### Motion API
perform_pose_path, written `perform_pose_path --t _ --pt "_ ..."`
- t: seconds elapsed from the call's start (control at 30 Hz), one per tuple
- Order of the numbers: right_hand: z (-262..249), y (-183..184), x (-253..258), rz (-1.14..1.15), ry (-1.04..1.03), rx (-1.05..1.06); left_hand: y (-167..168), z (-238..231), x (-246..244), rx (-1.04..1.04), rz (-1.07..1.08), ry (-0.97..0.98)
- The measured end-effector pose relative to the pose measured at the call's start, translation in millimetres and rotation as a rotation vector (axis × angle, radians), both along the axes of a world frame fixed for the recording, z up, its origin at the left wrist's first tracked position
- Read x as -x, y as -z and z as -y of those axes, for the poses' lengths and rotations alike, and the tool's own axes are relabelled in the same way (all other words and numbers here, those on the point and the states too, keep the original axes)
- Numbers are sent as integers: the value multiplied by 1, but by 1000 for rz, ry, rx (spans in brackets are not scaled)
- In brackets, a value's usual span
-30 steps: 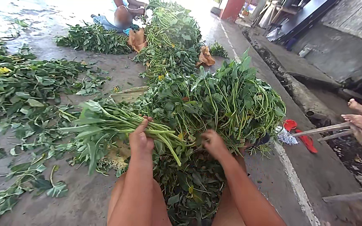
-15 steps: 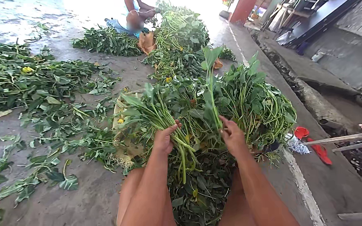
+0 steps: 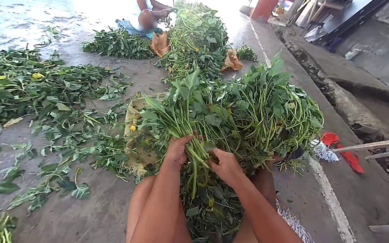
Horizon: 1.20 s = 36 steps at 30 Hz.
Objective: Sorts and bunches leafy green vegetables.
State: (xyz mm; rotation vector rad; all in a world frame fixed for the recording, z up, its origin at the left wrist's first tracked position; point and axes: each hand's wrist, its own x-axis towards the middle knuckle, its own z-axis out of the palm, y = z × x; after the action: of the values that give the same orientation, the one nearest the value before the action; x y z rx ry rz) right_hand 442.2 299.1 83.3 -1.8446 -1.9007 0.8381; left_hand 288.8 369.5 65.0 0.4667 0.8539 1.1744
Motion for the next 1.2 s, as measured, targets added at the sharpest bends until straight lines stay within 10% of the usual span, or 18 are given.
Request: perform_pose_path --t 0.3,0.57,0.7,0.77,0.9,1.0,1.13,1.2 --pt "7 40 -39 216 62 442 13 -3 13 33 -154 -397" --pt "39 57 -54 -812 -49 -3 17 -10 20 38 -44 -419" --pt "25 37 -39 68 -157 285 12 -5 12 44 47 -428" --pt "13 49 -37 159 42 306 11 3 1 51 88 -409" --pt "-14 58 -31 -709 720 -95 3 5 -10 102 138 -479" --pt "11 35 -19 -1130 466 -139 -1 0 5 109 186 -586" --pt "57 77 -43 -165 -363 172 1 -16 57 -34 193 -779" --pt "59 107 -62 40 -242 248 -4 -14 63 -62 138 -797"
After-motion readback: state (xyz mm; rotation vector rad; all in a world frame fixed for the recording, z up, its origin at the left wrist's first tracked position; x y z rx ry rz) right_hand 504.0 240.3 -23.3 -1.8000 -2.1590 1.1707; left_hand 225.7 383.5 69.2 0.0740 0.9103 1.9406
